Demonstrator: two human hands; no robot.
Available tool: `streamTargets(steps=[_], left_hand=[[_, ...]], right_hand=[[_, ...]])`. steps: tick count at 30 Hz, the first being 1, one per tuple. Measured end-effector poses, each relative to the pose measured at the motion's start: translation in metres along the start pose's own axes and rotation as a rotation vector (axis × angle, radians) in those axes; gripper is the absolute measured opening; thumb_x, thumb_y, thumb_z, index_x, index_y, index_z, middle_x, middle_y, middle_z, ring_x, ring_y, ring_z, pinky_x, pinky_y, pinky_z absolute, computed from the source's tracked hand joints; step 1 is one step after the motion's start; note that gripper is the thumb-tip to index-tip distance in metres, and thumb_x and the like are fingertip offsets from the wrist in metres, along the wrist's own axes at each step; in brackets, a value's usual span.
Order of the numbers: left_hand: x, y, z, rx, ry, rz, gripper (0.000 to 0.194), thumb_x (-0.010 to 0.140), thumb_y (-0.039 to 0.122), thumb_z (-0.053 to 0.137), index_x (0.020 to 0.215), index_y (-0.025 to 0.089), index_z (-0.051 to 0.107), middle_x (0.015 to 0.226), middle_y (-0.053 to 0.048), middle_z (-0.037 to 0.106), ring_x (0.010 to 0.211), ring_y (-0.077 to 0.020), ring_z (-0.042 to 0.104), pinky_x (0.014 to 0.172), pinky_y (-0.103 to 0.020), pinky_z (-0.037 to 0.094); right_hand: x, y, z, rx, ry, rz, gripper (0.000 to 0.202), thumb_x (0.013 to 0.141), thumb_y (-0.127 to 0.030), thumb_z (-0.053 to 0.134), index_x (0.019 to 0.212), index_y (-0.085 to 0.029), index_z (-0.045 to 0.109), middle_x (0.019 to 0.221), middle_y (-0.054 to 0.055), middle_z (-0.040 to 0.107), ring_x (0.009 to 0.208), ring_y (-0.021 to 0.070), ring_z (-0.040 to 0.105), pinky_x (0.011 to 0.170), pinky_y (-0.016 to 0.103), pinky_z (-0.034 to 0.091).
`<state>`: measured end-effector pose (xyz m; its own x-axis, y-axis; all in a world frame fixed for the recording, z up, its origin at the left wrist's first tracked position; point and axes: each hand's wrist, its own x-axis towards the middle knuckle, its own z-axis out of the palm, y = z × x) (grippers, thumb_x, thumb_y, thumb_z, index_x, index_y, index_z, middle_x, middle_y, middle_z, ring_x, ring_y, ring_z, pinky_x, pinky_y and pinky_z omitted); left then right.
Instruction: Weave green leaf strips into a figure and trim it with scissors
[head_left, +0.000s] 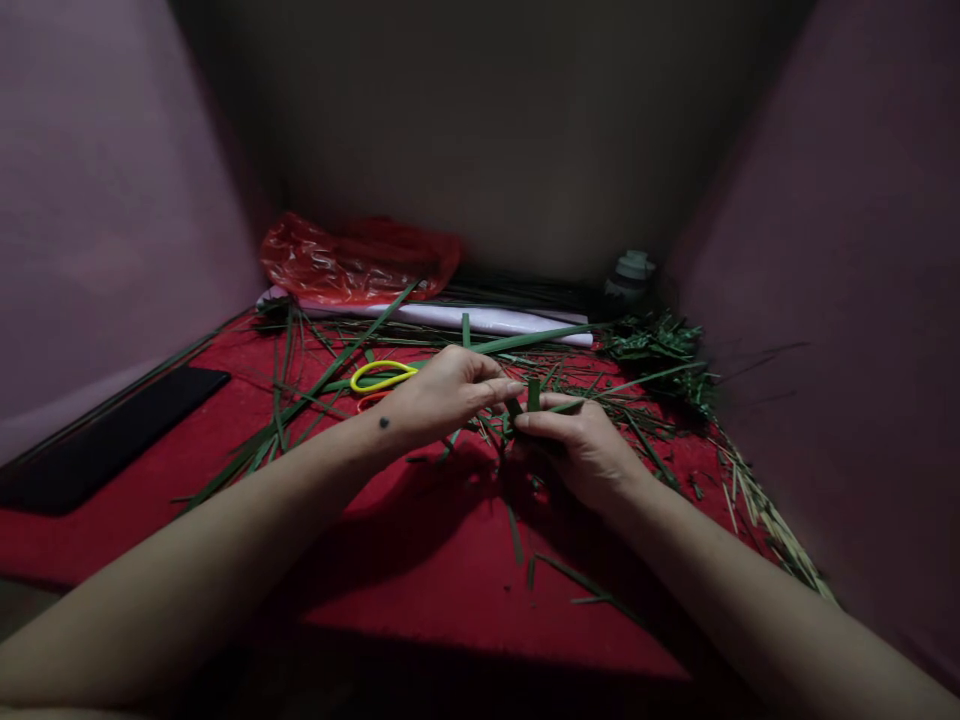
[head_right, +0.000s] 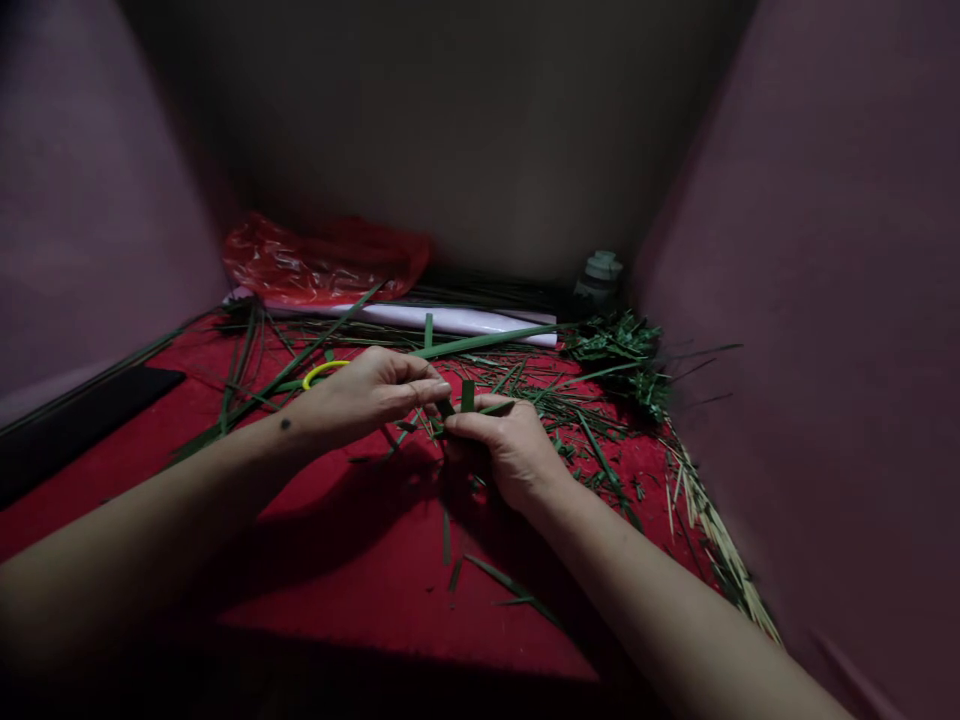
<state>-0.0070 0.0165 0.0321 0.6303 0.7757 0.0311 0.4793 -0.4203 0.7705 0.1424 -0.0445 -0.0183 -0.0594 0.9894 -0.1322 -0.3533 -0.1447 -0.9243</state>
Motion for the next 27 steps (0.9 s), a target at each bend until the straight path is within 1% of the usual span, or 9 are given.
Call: streamTargets(steps=[3, 5, 8, 11, 15, 19, 22, 24, 27], left_hand=[[-0.003, -0.001, -0.001, -0.020, -0.056, -0.047, 0.034, 0.076, 0.041, 0.051, 0.078, 0.012, 0.067, 0.065, -0.001, 0.061, 0.055, -0.0101, 0.048, 0.049, -0.021, 0.034], [-0.004, -0.001, -0.001, -0.034, -0.085, -0.060, 0.032, 0.075, 0.038, 0.052, 0.080, 0.012, 0.068, 0.065, -0.001, 0.061, 0.055, -0.0101, 0.048, 0.049, -0.021, 0.034], [-0.004, -0.002, 0.000, -0.056, -0.118, -0.075, 0.029, 0.075, 0.036, 0.052, 0.079, 0.013, 0.069, 0.064, -0.001, 0.059, 0.055, -0.0095, 0.047, 0.049, -0.021, 0.034], [-0.004, -0.003, 0.000, -0.059, -0.147, -0.115, 0.030, 0.075, 0.037, 0.052, 0.078, 0.013, 0.069, 0.060, 0.000, 0.055, 0.052, -0.0083, 0.043, 0.047, -0.020, 0.032], [-0.003, -0.006, 0.000, -0.092, -0.183, -0.163, 0.028, 0.070, 0.036, 0.057, 0.078, 0.012, 0.069, 0.059, 0.000, 0.056, 0.050, -0.0077, 0.041, 0.045, -0.019, 0.030], [0.000, -0.009, 0.002, -0.174, -0.188, -0.215, 0.020, 0.066, 0.027, 0.061, 0.078, 0.013, 0.068, 0.064, 0.000, 0.060, 0.053, -0.0082, 0.045, 0.048, -0.019, 0.032], [0.001, -0.012, 0.005, -0.229, -0.175, -0.256, 0.018, 0.064, 0.026, 0.061, 0.076, 0.013, 0.066, 0.059, 0.001, 0.057, 0.049, -0.0071, 0.041, 0.046, -0.019, 0.029], [0.002, -0.014, 0.007, -0.260, -0.168, -0.262, 0.017, 0.064, 0.026, 0.062, 0.073, 0.012, 0.064, 0.056, 0.002, 0.054, 0.047, -0.0066, 0.039, 0.045, -0.019, 0.028], [0.003, -0.018, 0.009, -0.261, -0.175, -0.242, 0.016, 0.065, 0.028, 0.062, 0.068, 0.012, 0.061, 0.055, 0.002, 0.051, 0.046, -0.0066, 0.039, 0.044, -0.020, 0.027]], right_hand=[[0.000, 0.004, -0.001, 0.000, -0.020, 0.002, 0.012, 0.062, -0.020, 0.067, 0.072, -0.014, 0.064, 0.057, -0.002, 0.059, 0.047, 0.0083, 0.051, 0.047, 0.021, 0.037], [0.000, 0.006, -0.002, 0.005, -0.034, 0.008, 0.013, 0.063, -0.021, 0.066, 0.074, -0.014, 0.065, 0.059, -0.002, 0.060, 0.047, 0.0083, 0.051, 0.047, 0.021, 0.037], [-0.001, 0.008, -0.003, 0.003, -0.026, -0.007, 0.013, 0.064, -0.020, 0.066, 0.075, -0.014, 0.065, 0.061, -0.001, 0.061, 0.049, 0.0087, 0.051, 0.050, 0.022, 0.038], [-0.001, 0.009, -0.005, -0.021, -0.017, -0.008, 0.014, 0.064, -0.018, 0.065, 0.076, -0.013, 0.065, 0.062, 0.000, 0.061, 0.051, 0.0089, 0.051, 0.051, 0.022, 0.038], [-0.002, 0.009, -0.008, -0.066, 0.001, 0.006, 0.012, 0.064, -0.020, 0.065, 0.073, -0.013, 0.065, 0.059, -0.001, 0.059, 0.049, 0.0087, 0.049, 0.048, 0.022, 0.036], [-0.002, 0.009, -0.010, -0.110, 0.015, 0.016, 0.013, 0.064, -0.024, 0.066, 0.067, -0.013, 0.062, 0.052, -0.002, 0.056, 0.044, 0.0080, 0.045, 0.041, 0.021, 0.030], [-0.003, 0.009, -0.010, -0.123, 0.012, 0.030, 0.015, 0.065, -0.027, 0.066, 0.071, -0.013, 0.063, 0.051, -0.002, 0.056, 0.042, 0.0081, 0.044, 0.040, 0.021, 0.029], [-0.004, 0.008, -0.010, -0.137, -0.002, 0.022, 0.014, 0.065, -0.026, 0.066, 0.072, -0.013, 0.064, 0.053, -0.002, 0.057, 0.044, 0.0079, 0.046, 0.042, 0.021, 0.031], [-0.005, 0.007, -0.010, -0.157, -0.033, 0.014, 0.010, 0.065, -0.022, 0.065, 0.069, -0.013, 0.063, 0.054, -0.002, 0.057, 0.044, 0.0065, 0.045, 0.043, 0.020, 0.030]])
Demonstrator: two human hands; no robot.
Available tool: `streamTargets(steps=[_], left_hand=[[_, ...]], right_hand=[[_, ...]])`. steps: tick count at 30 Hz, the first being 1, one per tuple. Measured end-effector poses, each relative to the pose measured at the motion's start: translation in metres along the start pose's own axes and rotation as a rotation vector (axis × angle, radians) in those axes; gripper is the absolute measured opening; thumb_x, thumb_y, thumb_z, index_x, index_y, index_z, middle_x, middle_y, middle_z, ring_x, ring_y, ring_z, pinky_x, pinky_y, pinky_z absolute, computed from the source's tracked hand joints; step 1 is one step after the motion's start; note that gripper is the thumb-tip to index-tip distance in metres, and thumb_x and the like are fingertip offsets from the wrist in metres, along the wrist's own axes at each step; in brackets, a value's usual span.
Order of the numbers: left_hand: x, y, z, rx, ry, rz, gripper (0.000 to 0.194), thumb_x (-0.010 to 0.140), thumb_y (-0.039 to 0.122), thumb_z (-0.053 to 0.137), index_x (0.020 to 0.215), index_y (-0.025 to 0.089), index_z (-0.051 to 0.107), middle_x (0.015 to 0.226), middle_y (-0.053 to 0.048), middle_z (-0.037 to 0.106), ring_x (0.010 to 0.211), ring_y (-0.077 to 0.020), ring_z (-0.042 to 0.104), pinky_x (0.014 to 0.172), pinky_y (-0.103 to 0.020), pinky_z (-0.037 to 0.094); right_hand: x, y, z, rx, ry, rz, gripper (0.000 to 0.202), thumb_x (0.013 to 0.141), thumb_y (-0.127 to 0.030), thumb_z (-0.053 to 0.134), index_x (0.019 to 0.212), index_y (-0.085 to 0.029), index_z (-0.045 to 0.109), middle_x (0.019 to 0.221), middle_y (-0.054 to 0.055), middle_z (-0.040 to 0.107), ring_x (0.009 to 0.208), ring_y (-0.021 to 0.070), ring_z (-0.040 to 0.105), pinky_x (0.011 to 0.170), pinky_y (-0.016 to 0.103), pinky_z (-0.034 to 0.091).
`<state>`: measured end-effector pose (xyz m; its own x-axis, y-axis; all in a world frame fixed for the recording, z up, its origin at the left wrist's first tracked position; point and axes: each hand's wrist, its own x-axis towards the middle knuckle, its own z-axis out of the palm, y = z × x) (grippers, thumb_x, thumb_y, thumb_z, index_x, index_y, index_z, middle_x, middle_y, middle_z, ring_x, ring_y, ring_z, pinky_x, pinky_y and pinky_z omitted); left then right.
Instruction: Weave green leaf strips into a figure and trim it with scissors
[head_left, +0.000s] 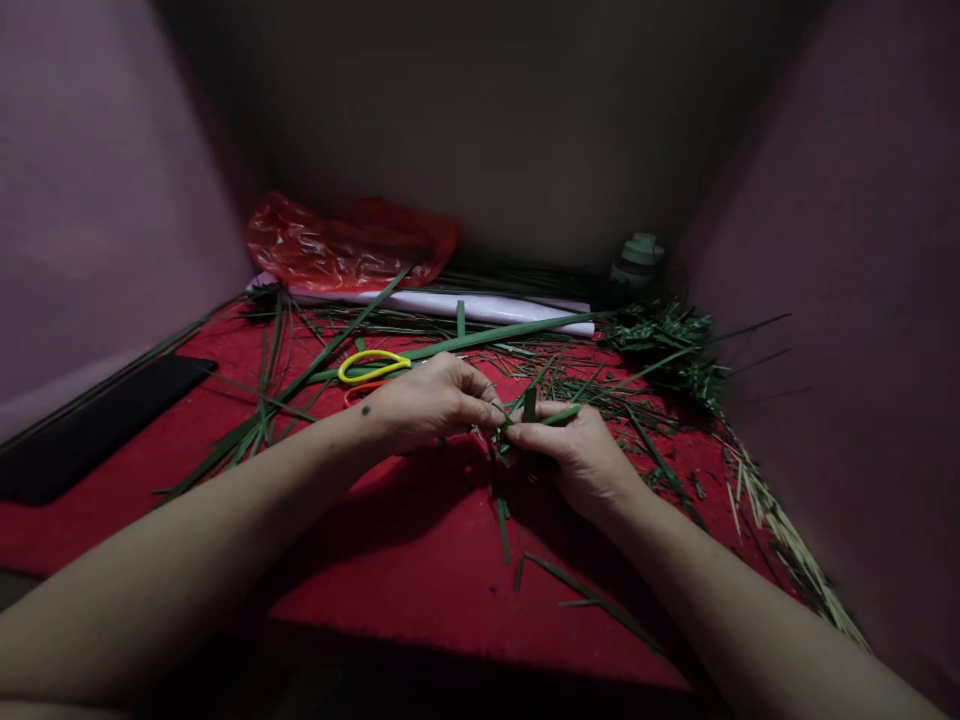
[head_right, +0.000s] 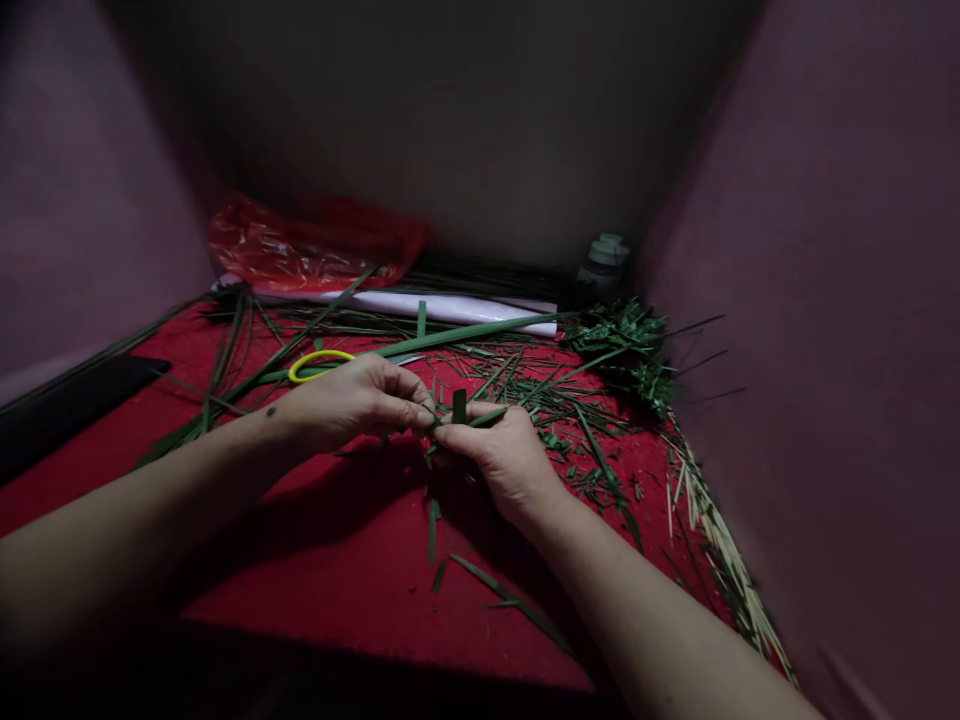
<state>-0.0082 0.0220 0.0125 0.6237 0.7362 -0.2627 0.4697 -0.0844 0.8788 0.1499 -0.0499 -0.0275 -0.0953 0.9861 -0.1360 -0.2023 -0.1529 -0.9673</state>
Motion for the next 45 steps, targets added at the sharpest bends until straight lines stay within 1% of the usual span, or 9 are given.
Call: streamTargets(steps=[5, 9, 17, 22, 25, 27, 33, 40, 45], left_hand=[[0.000, 0.001, 0.004, -0.010, 0.017, 0.008, 0.019, 0.066, 0.030, 0.062, 0.060, 0.013, 0.055, 0.051, 0.004, 0.046, 0.044, -0.0055, 0.035, 0.043, -0.020, 0.024], [0.000, 0.004, 0.006, -0.033, 0.039, 0.038, 0.021, 0.067, 0.032, 0.062, 0.060, 0.013, 0.055, 0.051, 0.004, 0.046, 0.044, -0.0050, 0.034, 0.042, -0.020, 0.023], [0.000, 0.001, 0.001, -0.127, -0.043, -0.018, 0.011, 0.066, 0.022, 0.062, 0.070, 0.012, 0.060, 0.055, 0.004, 0.050, 0.043, -0.0042, 0.035, 0.042, -0.020, 0.022], [0.002, -0.002, 0.003, -0.262, -0.058, -0.058, 0.009, 0.064, 0.020, 0.062, 0.069, 0.012, 0.061, 0.057, 0.002, 0.053, 0.045, -0.0056, 0.041, 0.042, -0.020, 0.023], [0.002, -0.002, 0.004, -0.306, -0.022, -0.070, 0.008, 0.064, 0.020, 0.061, 0.067, 0.013, 0.061, 0.054, 0.002, 0.052, 0.042, -0.0049, 0.038, 0.041, -0.020, 0.022], [0.002, -0.001, 0.005, -0.302, 0.001, -0.080, 0.006, 0.063, 0.018, 0.061, 0.066, 0.013, 0.061, 0.051, 0.003, 0.050, 0.039, -0.0041, 0.034, 0.039, -0.020, 0.020], [-0.002, 0.005, 0.008, -0.289, 0.015, -0.057, 0.005, 0.062, 0.015, 0.058, 0.065, 0.013, 0.060, 0.046, 0.004, 0.048, 0.036, -0.0034, 0.028, 0.037, -0.020, 0.018], [-0.002, 0.002, 0.009, -0.200, -0.014, -0.025, 0.013, 0.064, 0.025, 0.063, 0.067, 0.014, 0.057, 0.055, 0.004, 0.049, 0.040, -0.0039, 0.033, 0.040, -0.020, 0.021], [-0.003, 0.005, 0.012, -0.199, 0.052, -0.034, 0.015, 0.068, 0.027, 0.060, 0.065, 0.014, 0.055, 0.051, 0.005, 0.044, 0.039, -0.0039, 0.031, 0.039, -0.020, 0.019]], right_hand=[[-0.001, 0.000, -0.001, -0.007, -0.023, -0.024, 0.008, 0.065, -0.020, 0.066, 0.066, -0.013, 0.062, 0.052, -0.003, 0.054, 0.043, 0.0056, 0.043, 0.042, 0.019, 0.030], [-0.001, 0.002, -0.002, -0.032, 0.000, 0.029, 0.014, 0.067, -0.026, 0.064, 0.072, -0.013, 0.063, 0.050, -0.002, 0.055, 0.037, 0.0065, 0.041, 0.037, 0.020, 0.027], [0.002, 0.003, -0.002, 0.009, 0.063, 0.011, 0.014, 0.065, -0.025, 0.065, 0.068, -0.012, 0.063, 0.052, -0.001, 0.059, 0.044, 0.0087, 0.048, 0.042, 0.020, 0.032], [0.000, 0.001, 0.001, -0.071, 0.131, -0.046, 0.013, 0.065, -0.025, 0.065, 0.069, -0.013, 0.063, 0.053, -0.003, 0.056, 0.044, 0.0067, 0.044, 0.042, 0.020, 0.029], [0.000, 0.001, 0.001, -0.124, 0.159, -0.107, 0.013, 0.067, -0.025, 0.064, 0.069, -0.013, 0.063, 0.057, -0.002, 0.057, 0.049, 0.0076, 0.045, 0.046, 0.021, 0.031], [-0.001, 0.002, 0.002, -0.132, 0.156, -0.122, 0.014, 0.067, -0.026, 0.064, 0.069, -0.013, 0.063, 0.060, -0.001, 0.058, 0.051, 0.0083, 0.047, 0.049, 0.022, 0.033], [-0.002, 0.000, 0.002, -0.107, 0.153, -0.048, 0.020, 0.065, -0.031, 0.066, 0.071, -0.013, 0.063, 0.057, 0.000, 0.058, 0.048, 0.0096, 0.048, 0.046, 0.022, 0.033], [-0.004, -0.006, 0.004, -0.094, 0.166, -0.024, 0.018, 0.064, -0.030, 0.066, 0.066, -0.013, 0.060, 0.052, -0.002, 0.055, 0.045, 0.0084, 0.045, 0.044, 0.022, 0.031], [-0.001, 0.001, 0.002, -0.112, 0.167, -0.073, 0.015, 0.064, -0.027, 0.065, 0.069, -0.014, 0.062, 0.056, -0.002, 0.055, 0.049, 0.0090, 0.044, 0.047, 0.023, 0.031]])
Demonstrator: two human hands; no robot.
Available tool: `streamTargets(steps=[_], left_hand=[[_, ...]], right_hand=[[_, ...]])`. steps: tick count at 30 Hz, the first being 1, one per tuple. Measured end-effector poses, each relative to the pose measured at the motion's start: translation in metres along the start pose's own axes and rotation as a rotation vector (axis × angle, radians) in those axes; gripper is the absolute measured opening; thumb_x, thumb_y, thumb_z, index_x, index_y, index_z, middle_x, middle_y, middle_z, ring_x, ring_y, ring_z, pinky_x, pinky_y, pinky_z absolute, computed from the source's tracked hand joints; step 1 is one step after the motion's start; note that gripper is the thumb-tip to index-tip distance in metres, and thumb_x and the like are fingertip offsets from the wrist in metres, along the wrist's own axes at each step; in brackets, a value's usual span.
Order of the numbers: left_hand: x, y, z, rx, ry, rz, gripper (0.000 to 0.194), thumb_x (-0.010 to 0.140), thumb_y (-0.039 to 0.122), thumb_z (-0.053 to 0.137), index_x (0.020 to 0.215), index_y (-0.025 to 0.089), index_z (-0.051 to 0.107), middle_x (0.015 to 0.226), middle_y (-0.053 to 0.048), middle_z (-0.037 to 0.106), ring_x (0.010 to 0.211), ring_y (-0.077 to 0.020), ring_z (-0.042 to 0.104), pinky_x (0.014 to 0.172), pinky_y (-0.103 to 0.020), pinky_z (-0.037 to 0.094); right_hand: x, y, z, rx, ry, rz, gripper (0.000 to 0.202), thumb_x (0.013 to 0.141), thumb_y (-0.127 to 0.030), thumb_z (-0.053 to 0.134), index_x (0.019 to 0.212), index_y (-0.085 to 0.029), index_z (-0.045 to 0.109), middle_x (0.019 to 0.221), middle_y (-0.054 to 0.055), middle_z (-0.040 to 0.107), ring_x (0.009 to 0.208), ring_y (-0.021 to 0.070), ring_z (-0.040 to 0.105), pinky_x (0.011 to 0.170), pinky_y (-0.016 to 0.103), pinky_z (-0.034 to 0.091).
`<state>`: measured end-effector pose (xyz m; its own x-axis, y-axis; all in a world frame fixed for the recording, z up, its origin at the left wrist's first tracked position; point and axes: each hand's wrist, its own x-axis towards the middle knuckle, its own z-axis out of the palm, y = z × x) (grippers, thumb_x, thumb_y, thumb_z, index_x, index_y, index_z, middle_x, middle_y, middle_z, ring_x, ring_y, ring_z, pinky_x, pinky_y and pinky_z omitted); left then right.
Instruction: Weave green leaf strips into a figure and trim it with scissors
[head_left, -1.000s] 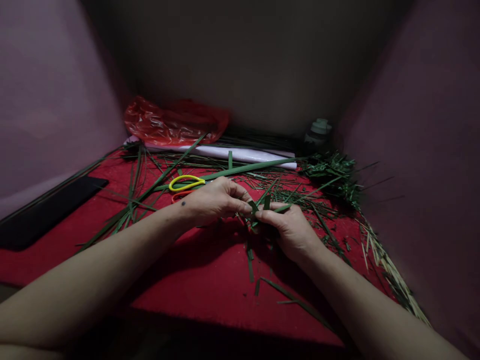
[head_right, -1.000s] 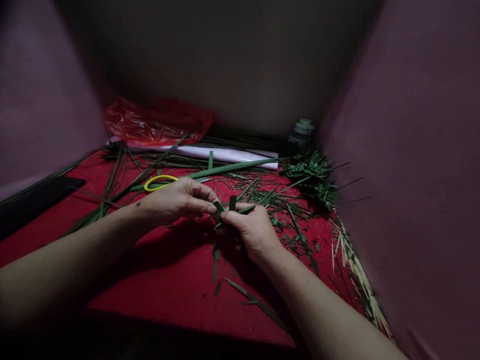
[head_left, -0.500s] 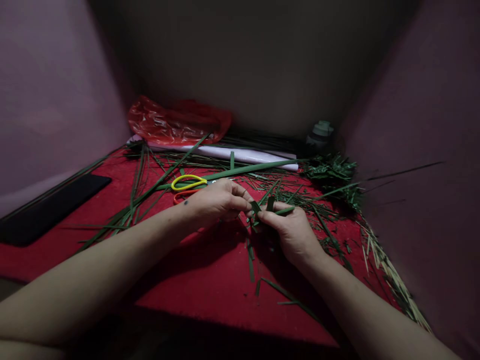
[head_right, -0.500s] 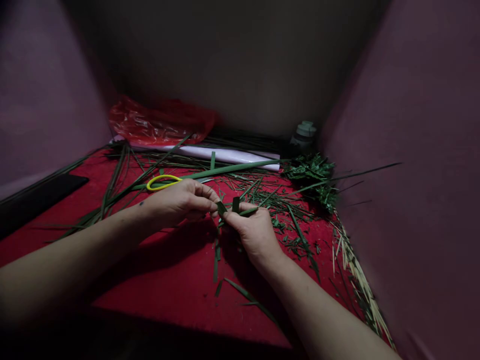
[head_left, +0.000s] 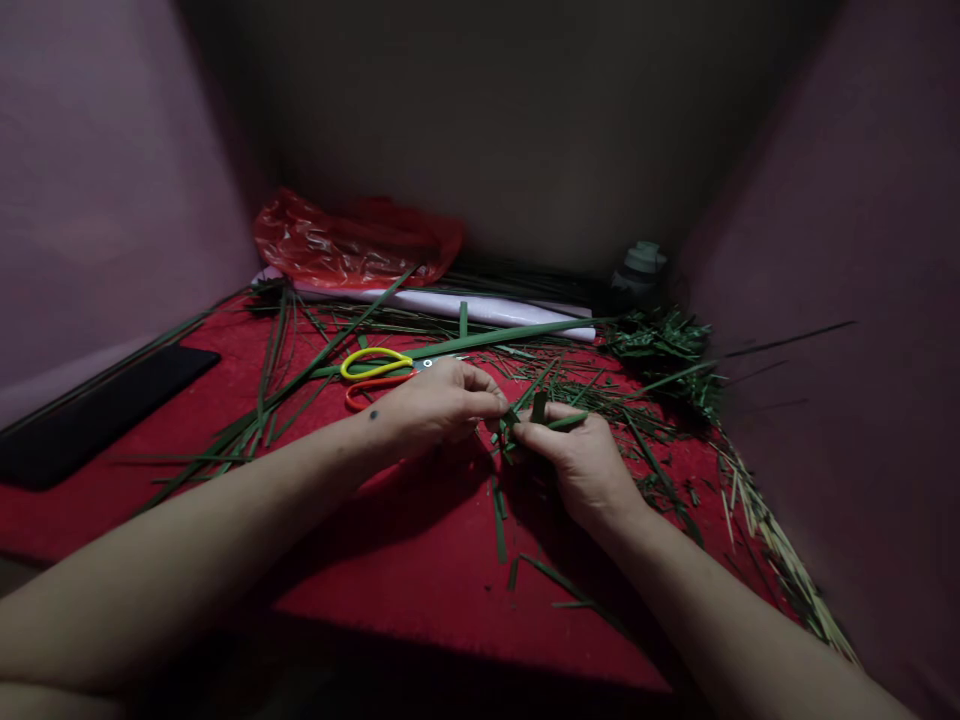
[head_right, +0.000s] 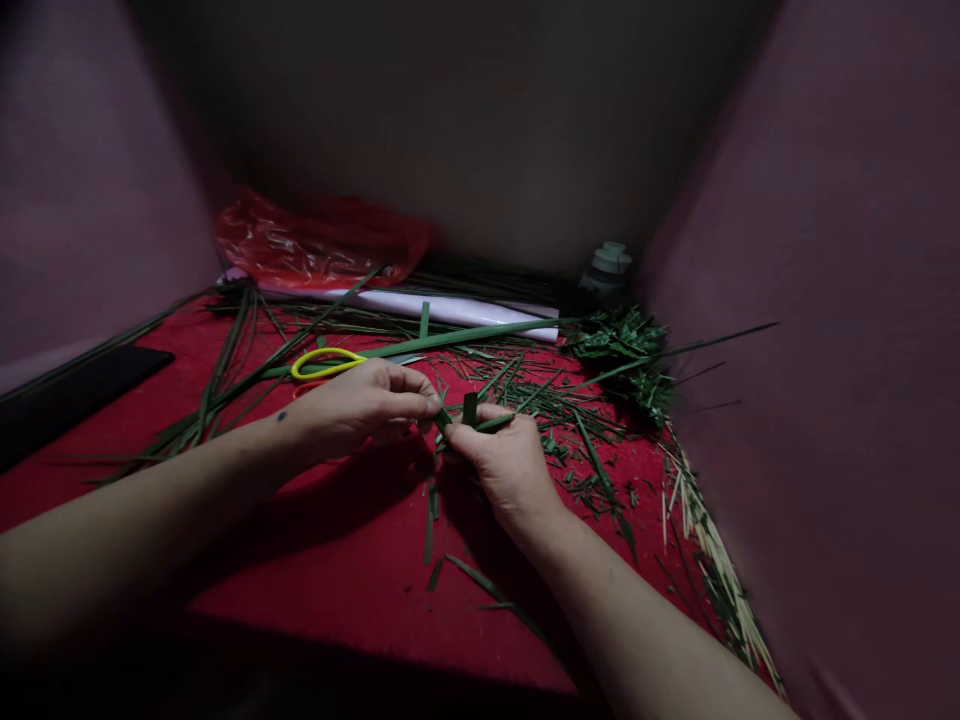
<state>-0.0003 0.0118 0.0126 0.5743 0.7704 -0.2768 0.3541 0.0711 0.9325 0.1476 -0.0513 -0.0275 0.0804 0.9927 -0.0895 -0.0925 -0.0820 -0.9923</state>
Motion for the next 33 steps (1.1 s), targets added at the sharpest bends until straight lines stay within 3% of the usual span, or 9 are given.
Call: streamTargets(steps=[7, 16, 21, 26, 29, 33], left_hand=[[0.001, -0.009, 0.005, -0.193, -0.032, -0.019, 0.008, 0.068, 0.022, 0.059, 0.070, 0.015, 0.056, 0.049, 0.005, 0.046, 0.035, -0.0038, 0.029, 0.036, -0.021, 0.017], [0.001, -0.011, 0.011, -0.376, -0.007, -0.041, 0.007, 0.062, 0.011, 0.059, 0.060, 0.014, 0.052, 0.040, 0.007, 0.037, 0.034, -0.0029, 0.025, 0.036, -0.021, 0.014], [-0.001, -0.008, 0.013, -0.364, 0.047, -0.049, 0.008, 0.059, 0.010, 0.059, 0.060, 0.014, 0.052, 0.043, 0.006, 0.042, 0.036, -0.0035, 0.030, 0.037, -0.020, 0.017], [0.000, -0.009, 0.009, -0.341, -0.036, -0.029, 0.005, 0.060, 0.012, 0.059, 0.062, 0.013, 0.054, 0.044, 0.006, 0.042, 0.037, -0.0037, 0.029, 0.038, -0.020, 0.017], [0.000, -0.009, 0.006, -0.284, -0.075, 0.004, 0.003, 0.063, 0.014, 0.057, 0.065, 0.013, 0.056, 0.046, 0.006, 0.042, 0.038, -0.0040, 0.029, 0.039, -0.020, 0.018], [-0.002, -0.005, 0.007, -0.197, -0.053, -0.007, 0.012, 0.066, 0.023, 0.060, 0.068, 0.014, 0.055, 0.049, 0.005, 0.045, 0.040, -0.0048, 0.033, 0.040, -0.020, 0.021]], right_hand=[[-0.002, 0.002, 0.002, -0.162, 0.069, -0.167, 0.010, 0.071, -0.023, 0.057, 0.067, -0.016, 0.061, 0.063, -0.002, 0.055, 0.060, 0.0112, 0.046, 0.057, 0.025, 0.034], [-0.006, -0.003, 0.008, -0.390, 0.167, -0.373, 0.014, 0.073, -0.018, 0.054, 0.060, -0.017, 0.057, 0.060, -0.002, 0.049, 0.061, 0.0112, 0.044, 0.060, 0.024, 0.034], [-0.004, -0.004, 0.007, -0.234, 0.092, -0.185, 0.008, 0.068, -0.020, 0.059, 0.062, -0.016, 0.061, 0.060, -0.002, 0.052, 0.059, 0.0111, 0.044, 0.056, 0.024, 0.034], [-0.003, 0.000, 0.008, 0.115, -0.002, 0.099, 0.012, 0.061, -0.022, 0.066, 0.072, -0.015, 0.065, 0.057, -0.002, 0.057, 0.049, 0.0094, 0.046, 0.048, 0.023, 0.033], [-0.002, 0.001, 0.009, 0.246, -0.020, 0.130, 0.011, 0.059, -0.019, 0.067, 0.069, -0.014, 0.065, 0.059, -0.001, 0.060, 0.049, 0.0093, 0.048, 0.050, 0.023, 0.036], [-0.001, 0.003, 0.010, 0.252, -0.009, 0.138, 0.012, 0.059, -0.018, 0.067, 0.070, -0.013, 0.067, 0.058, -0.001, 0.060, 0.049, 0.0095, 0.049, 0.048, 0.023, 0.035]])
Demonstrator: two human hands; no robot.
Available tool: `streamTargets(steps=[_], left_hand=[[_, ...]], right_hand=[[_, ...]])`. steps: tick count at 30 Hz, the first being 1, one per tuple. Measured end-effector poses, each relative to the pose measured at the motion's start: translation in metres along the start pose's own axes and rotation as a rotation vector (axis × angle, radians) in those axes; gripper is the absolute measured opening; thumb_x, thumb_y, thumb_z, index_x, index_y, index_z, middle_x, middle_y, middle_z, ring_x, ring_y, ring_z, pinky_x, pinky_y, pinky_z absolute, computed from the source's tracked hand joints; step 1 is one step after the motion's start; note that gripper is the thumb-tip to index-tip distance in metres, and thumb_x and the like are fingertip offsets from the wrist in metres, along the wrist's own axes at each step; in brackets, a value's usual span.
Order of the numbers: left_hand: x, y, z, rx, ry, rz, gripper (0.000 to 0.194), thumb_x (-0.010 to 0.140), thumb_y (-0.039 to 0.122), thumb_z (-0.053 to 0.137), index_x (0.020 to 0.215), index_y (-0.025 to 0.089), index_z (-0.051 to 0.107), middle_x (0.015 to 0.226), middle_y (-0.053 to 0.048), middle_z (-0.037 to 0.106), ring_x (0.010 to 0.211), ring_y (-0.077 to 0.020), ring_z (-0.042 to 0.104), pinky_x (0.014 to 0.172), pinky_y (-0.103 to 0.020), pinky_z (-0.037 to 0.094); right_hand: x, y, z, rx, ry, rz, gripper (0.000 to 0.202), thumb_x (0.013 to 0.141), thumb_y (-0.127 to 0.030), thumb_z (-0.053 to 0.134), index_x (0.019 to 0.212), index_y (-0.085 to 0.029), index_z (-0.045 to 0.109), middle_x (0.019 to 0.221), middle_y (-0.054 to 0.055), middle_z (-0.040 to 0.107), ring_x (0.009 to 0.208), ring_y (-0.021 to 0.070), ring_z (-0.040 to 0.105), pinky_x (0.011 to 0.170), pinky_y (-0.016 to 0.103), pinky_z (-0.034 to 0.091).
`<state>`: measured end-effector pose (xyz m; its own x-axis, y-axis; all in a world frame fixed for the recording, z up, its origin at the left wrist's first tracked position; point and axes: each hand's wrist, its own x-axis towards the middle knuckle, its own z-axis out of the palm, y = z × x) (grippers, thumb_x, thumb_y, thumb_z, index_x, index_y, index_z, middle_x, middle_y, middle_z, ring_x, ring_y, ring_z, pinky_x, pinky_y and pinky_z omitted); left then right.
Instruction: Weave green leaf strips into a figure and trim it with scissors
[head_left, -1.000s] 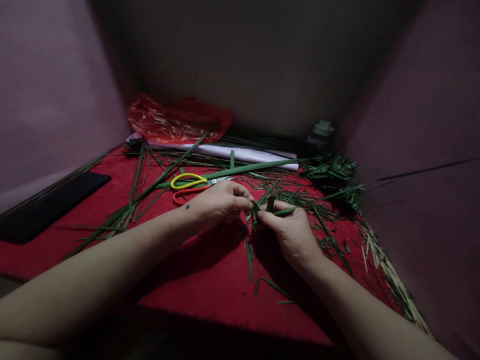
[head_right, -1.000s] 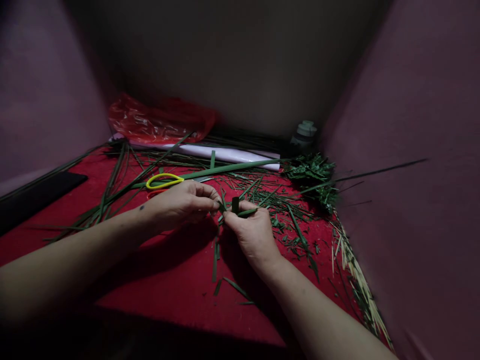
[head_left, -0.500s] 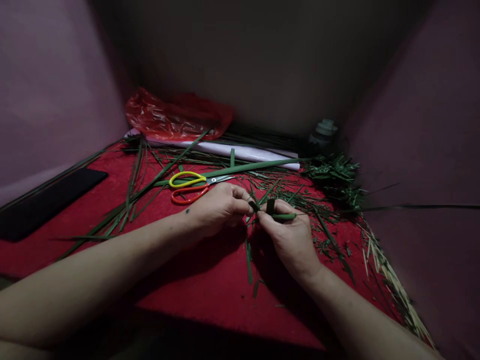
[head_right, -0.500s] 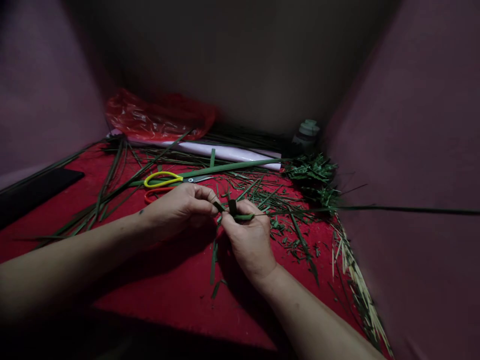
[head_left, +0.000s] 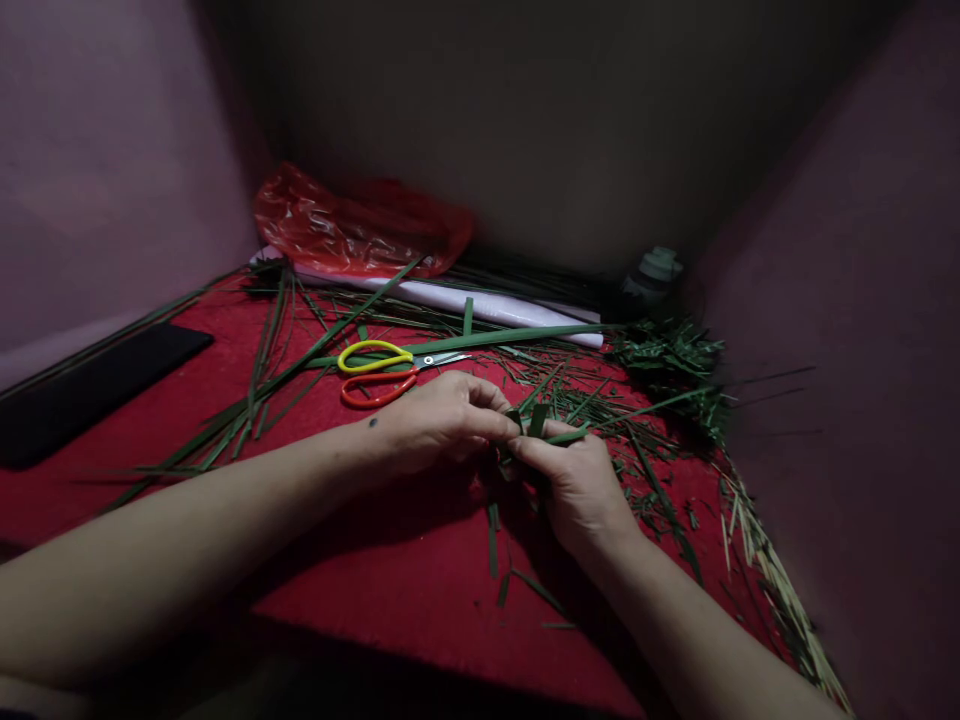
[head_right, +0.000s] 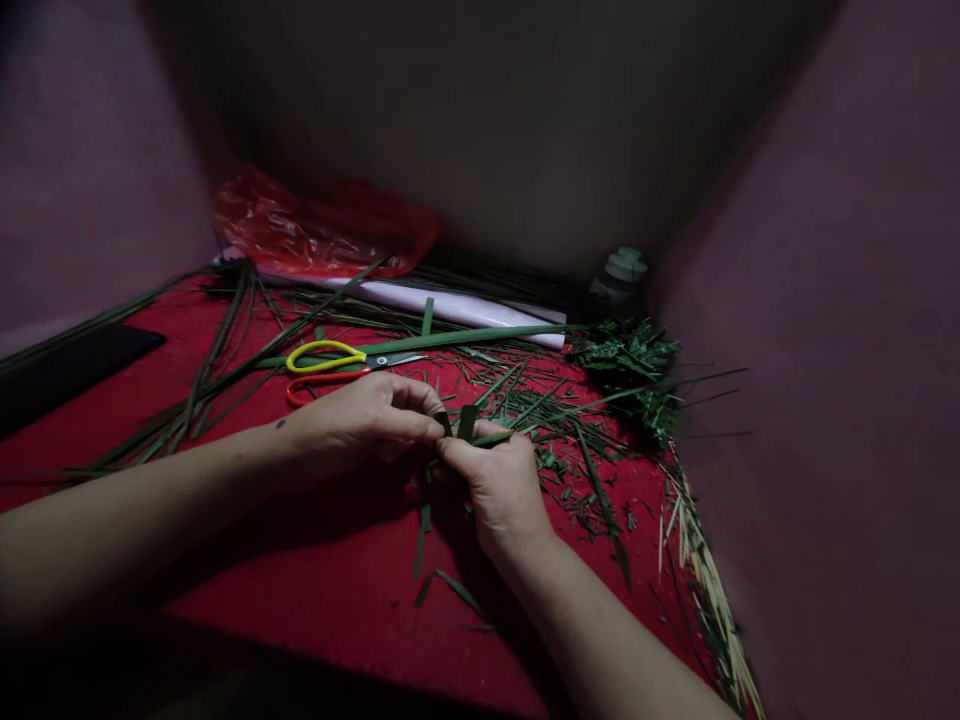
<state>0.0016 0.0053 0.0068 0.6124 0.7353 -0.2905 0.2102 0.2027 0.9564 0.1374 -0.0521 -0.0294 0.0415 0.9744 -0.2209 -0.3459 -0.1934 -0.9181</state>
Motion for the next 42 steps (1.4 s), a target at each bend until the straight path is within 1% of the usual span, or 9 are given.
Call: streamTargets(steps=[3, 9, 15, 18, 22, 26, 29, 38, 42], left_hand=[[-0.001, 0.002, 0.003, 0.028, 0.057, -0.019, 0.017, 0.065, 0.028, 0.062, 0.064, 0.014, 0.052, 0.048, 0.006, 0.043, 0.040, -0.0048, 0.032, 0.039, -0.020, 0.021], [-0.002, 0.003, 0.005, 0.006, 0.120, -0.017, 0.013, 0.067, 0.023, 0.060, 0.063, 0.014, 0.052, 0.046, 0.007, 0.042, 0.038, -0.0045, 0.032, 0.039, -0.020, 0.021], [0.000, 0.002, 0.003, -0.005, 0.119, -0.013, 0.010, 0.067, 0.021, 0.059, 0.065, 0.015, 0.052, 0.045, 0.007, 0.041, 0.037, -0.0039, 0.029, 0.038, -0.019, 0.020], [0.000, 0.001, 0.003, 0.004, 0.126, 0.005, 0.010, 0.067, 0.020, 0.060, 0.066, 0.014, 0.053, 0.048, 0.006, 0.044, 0.038, -0.0037, 0.032, 0.038, -0.019, 0.022], [-0.002, 0.002, 0.003, -0.016, 0.068, 0.036, 0.011, 0.069, 0.024, 0.060, 0.070, 0.014, 0.054, 0.053, 0.005, 0.049, 0.040, -0.0042, 0.037, 0.039, -0.018, 0.025], [-0.002, 0.002, 0.002, 0.011, 0.098, 0.052, 0.017, 0.072, 0.031, 0.058, 0.072, 0.014, 0.056, 0.048, 0.007, 0.041, 0.038, -0.0038, 0.033, 0.038, -0.018, 0.022], [0.001, 0.001, -0.002, 0.088, 0.133, 0.029, 0.016, 0.071, 0.030, 0.058, 0.070, 0.014, 0.056, 0.047, 0.007, 0.038, 0.038, -0.0037, 0.028, 0.038, -0.019, 0.019], [0.005, 0.002, -0.014, 0.233, 0.038, -0.014, 0.012, 0.067, 0.026, 0.056, 0.064, 0.014, 0.059, 0.041, 0.007, 0.032, 0.037, -0.0046, 0.022, 0.037, -0.021, 0.014], [0.003, 0.007, -0.017, 0.395, -0.002, -0.022, 0.015, 0.066, 0.026, 0.055, 0.064, 0.013, 0.063, 0.041, 0.006, 0.035, 0.036, -0.0044, 0.024, 0.036, -0.021, 0.013]], right_hand=[[0.000, -0.001, 0.000, 0.004, -0.008, 0.003, 0.013, 0.059, -0.018, 0.068, 0.071, -0.014, 0.067, 0.060, 0.000, 0.061, 0.051, 0.0103, 0.050, 0.050, 0.023, 0.037], [-0.002, -0.007, -0.001, -0.006, 0.015, -0.022, 0.006, 0.062, -0.020, 0.064, 0.067, -0.016, 0.065, 0.062, -0.002, 0.059, 0.056, 0.0104, 0.051, 0.054, 0.023, 0.039], [0.000, -0.006, -0.004, -0.070, 0.055, -0.128, 0.005, 0.066, -0.019, 0.060, 0.065, -0.016, 0.063, 0.066, -0.001, 0.059, 0.061, 0.0118, 0.050, 0.056, 0.023, 0.039], [0.002, -0.003, -0.006, -0.075, 0.052, -0.122, 0.006, 0.068, -0.020, 0.060, 0.067, -0.016, 0.064, 0.066, -0.001, 0.058, 0.060, 0.0112, 0.050, 0.054, 0.023, 0.038], [0.003, 0.001, -0.008, -0.070, 0.049, -0.111, 0.009, 0.068, -0.024, 0.062, 0.072, -0.016, 0.064, 0.064, -0.002, 0.056, 0.057, 0.0111, 0.049, 0.054, 0.023, 0.037], [0.003, 0.003, -0.009, -0.148, 0.051, -0.132, 0.009, 0.069, -0.024, 0.062, 0.073, -0.017, 0.065, 0.064, -0.003, 0.056, 0.059, 0.0106, 0.048, 0.056, 0.024, 0.036], [0.003, 0.002, -0.008, -0.210, 0.050, -0.153, 0.008, 0.069, -0.022, 0.060, 0.073, -0.017, 0.065, 0.066, -0.003, 0.055, 0.060, 0.0099, 0.047, 0.057, 0.023, 0.035], [-0.002, -0.007, -0.006, -0.480, 0.042, -0.241, 0.009, 0.067, -0.016, 0.056, 0.067, -0.012, 0.064, 0.063, -0.001, 0.053, 0.060, 0.0100, 0.044, 0.056, 0.023, 0.033], [-0.002, -0.008, -0.008, -0.490, -0.002, -0.162, 0.009, 0.065, -0.017, 0.057, 0.068, -0.012, 0.064, 0.057, -0.003, 0.049, 0.054, 0.0083, 0.039, 0.050, 0.022, 0.029]])
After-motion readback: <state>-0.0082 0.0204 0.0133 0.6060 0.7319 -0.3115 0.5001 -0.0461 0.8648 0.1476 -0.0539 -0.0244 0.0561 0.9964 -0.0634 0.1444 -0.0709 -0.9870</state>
